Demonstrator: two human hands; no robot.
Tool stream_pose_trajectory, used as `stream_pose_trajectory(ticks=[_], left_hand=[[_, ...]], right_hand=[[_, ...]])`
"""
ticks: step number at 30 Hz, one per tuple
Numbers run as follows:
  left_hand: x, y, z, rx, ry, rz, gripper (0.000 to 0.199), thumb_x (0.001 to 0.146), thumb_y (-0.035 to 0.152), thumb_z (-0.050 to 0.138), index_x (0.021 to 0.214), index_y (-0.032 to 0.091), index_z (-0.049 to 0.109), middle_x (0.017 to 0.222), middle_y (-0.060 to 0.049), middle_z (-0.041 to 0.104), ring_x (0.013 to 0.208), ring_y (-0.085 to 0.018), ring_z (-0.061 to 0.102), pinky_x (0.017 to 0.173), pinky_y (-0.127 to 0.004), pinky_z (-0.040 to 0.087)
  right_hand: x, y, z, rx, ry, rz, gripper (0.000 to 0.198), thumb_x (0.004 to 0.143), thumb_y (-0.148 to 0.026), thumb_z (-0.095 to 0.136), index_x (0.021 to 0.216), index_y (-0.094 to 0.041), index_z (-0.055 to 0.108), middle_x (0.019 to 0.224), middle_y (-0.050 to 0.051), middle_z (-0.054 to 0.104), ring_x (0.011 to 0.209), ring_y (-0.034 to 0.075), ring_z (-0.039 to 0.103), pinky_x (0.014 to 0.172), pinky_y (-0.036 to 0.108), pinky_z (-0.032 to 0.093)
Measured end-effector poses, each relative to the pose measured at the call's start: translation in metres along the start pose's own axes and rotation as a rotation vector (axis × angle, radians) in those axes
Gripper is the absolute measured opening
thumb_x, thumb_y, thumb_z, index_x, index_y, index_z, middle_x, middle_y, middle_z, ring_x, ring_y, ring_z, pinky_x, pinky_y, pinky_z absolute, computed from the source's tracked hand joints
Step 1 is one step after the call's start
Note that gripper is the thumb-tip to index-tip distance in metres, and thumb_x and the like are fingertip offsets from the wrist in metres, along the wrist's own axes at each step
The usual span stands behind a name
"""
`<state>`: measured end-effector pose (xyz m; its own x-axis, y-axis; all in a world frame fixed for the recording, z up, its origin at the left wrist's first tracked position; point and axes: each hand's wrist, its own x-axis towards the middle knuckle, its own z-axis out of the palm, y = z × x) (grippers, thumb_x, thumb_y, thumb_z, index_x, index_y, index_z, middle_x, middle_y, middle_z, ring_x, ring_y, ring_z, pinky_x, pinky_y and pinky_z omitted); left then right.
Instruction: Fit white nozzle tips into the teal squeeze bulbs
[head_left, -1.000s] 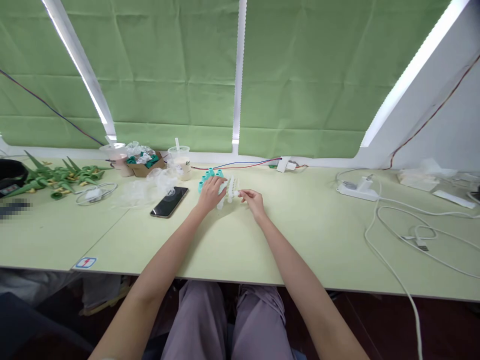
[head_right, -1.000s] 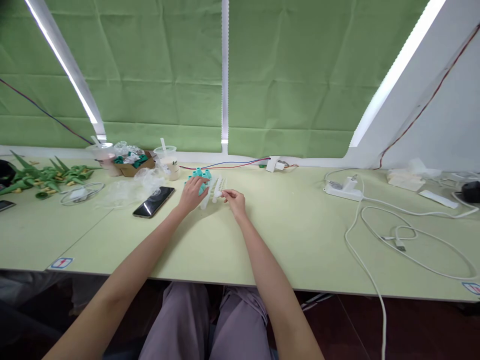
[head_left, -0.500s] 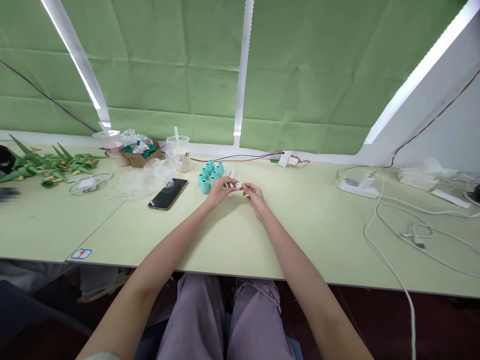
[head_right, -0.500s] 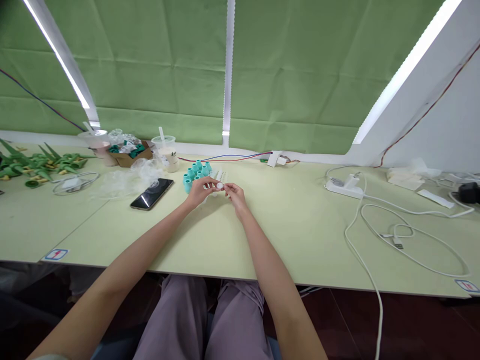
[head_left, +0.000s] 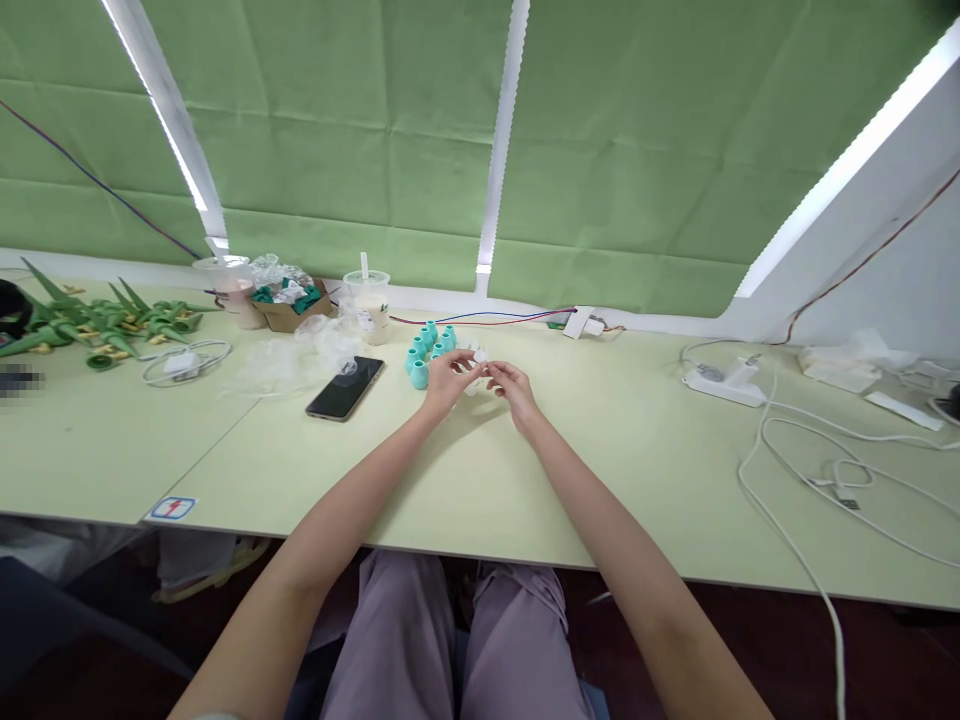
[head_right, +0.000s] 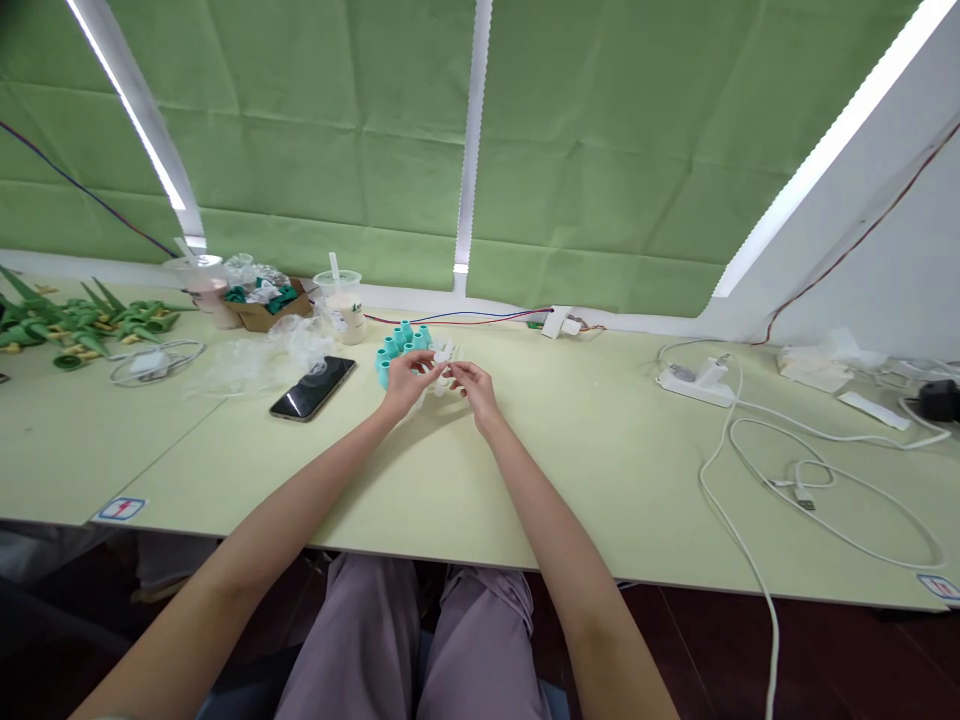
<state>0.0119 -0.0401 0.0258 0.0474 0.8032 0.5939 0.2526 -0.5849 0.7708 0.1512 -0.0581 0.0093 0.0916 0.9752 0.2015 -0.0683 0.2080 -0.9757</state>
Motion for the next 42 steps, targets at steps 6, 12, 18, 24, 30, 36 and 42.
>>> stream_pose_trajectory(ticks=[6, 12, 18, 24, 30, 36, 42], left_hand=[[0.010, -0.015, -0.017, 0.105, -0.166, 0.047, 0.029, 0.067, 0.044, 0.068, 0.077, 0.016, 0.067, 0.073, -0.003, 0.068, 0.059, -0.011, 0.057, 0.056, -0.024, 0.044], [0.012, -0.025, -0.020, 0.268, -0.210, 0.049, 0.026, 0.067, 0.042, 0.069, 0.075, 0.017, 0.068, 0.073, -0.002, 0.069, 0.059, -0.011, 0.054, 0.058, -0.025, 0.043], [0.012, -0.028, -0.021, 0.339, -0.234, 0.052, 0.021, 0.069, 0.036, 0.070, 0.079, 0.018, 0.069, 0.078, -0.002, 0.069, 0.062, -0.012, 0.055, 0.061, -0.026, 0.042], [0.012, -0.031, -0.021, 0.372, -0.230, 0.055, 0.021, 0.068, 0.033, 0.071, 0.082, 0.018, 0.068, 0.077, -0.001, 0.069, 0.063, -0.012, 0.055, 0.062, -0.025, 0.042], [0.012, -0.029, -0.020, 0.396, -0.249, 0.058, 0.020, 0.069, 0.032, 0.071, 0.083, 0.019, 0.068, 0.080, -0.002, 0.069, 0.064, -0.012, 0.055, 0.063, -0.026, 0.042], [0.009, -0.023, -0.017, 0.383, -0.268, 0.065, 0.014, 0.070, 0.029, 0.069, 0.080, 0.019, 0.066, 0.079, -0.001, 0.067, 0.066, -0.013, 0.055, 0.063, -0.026, 0.042], [0.007, -0.020, -0.016, 0.368, -0.283, 0.090, 0.014, 0.072, 0.029, 0.067, 0.082, 0.019, 0.063, 0.078, 0.001, 0.066, 0.065, -0.012, 0.054, 0.062, -0.025, 0.041]], right_hand=[[0.026, 0.003, -0.017, -0.659, 0.264, -0.180, 0.017, 0.078, -0.029, 0.051, 0.084, -0.022, 0.065, 0.089, 0.002, 0.067, 0.066, 0.014, 0.053, 0.066, 0.028, 0.039], [0.027, 0.026, -0.022, -1.018, 0.211, -0.285, 0.020, 0.083, -0.021, 0.051, 0.095, -0.025, 0.066, 0.096, 0.004, 0.064, 0.092, 0.020, 0.052, 0.076, 0.031, 0.036], [0.025, 0.028, -0.017, -1.145, 0.107, -0.353, 0.019, 0.085, -0.027, 0.053, 0.099, -0.029, 0.067, 0.104, 0.004, 0.061, 0.099, 0.021, 0.048, 0.079, 0.034, 0.030], [0.022, 0.027, -0.011, -1.246, -0.046, -0.435, 0.017, 0.086, -0.025, 0.054, 0.090, -0.027, 0.070, 0.103, 0.005, 0.063, 0.100, 0.021, 0.046, 0.081, 0.037, 0.025], [0.023, 0.021, -0.010, -0.887, 0.096, -0.394, 0.020, 0.086, -0.031, 0.052, 0.083, -0.025, 0.071, 0.090, 0.004, 0.067, 0.085, 0.018, 0.052, 0.081, 0.035, 0.031], [0.020, 0.008, -0.006, -0.311, 0.074, -0.340, 0.023, 0.075, -0.043, 0.061, 0.081, -0.024, 0.073, 0.087, 0.002, 0.068, 0.068, 0.014, 0.053, 0.069, 0.028, 0.041], [0.016, 0.006, -0.004, -0.234, 0.014, -0.318, 0.025, 0.071, -0.046, 0.064, 0.079, -0.024, 0.074, 0.084, 0.003, 0.069, 0.073, 0.015, 0.055, 0.069, 0.027, 0.042]])
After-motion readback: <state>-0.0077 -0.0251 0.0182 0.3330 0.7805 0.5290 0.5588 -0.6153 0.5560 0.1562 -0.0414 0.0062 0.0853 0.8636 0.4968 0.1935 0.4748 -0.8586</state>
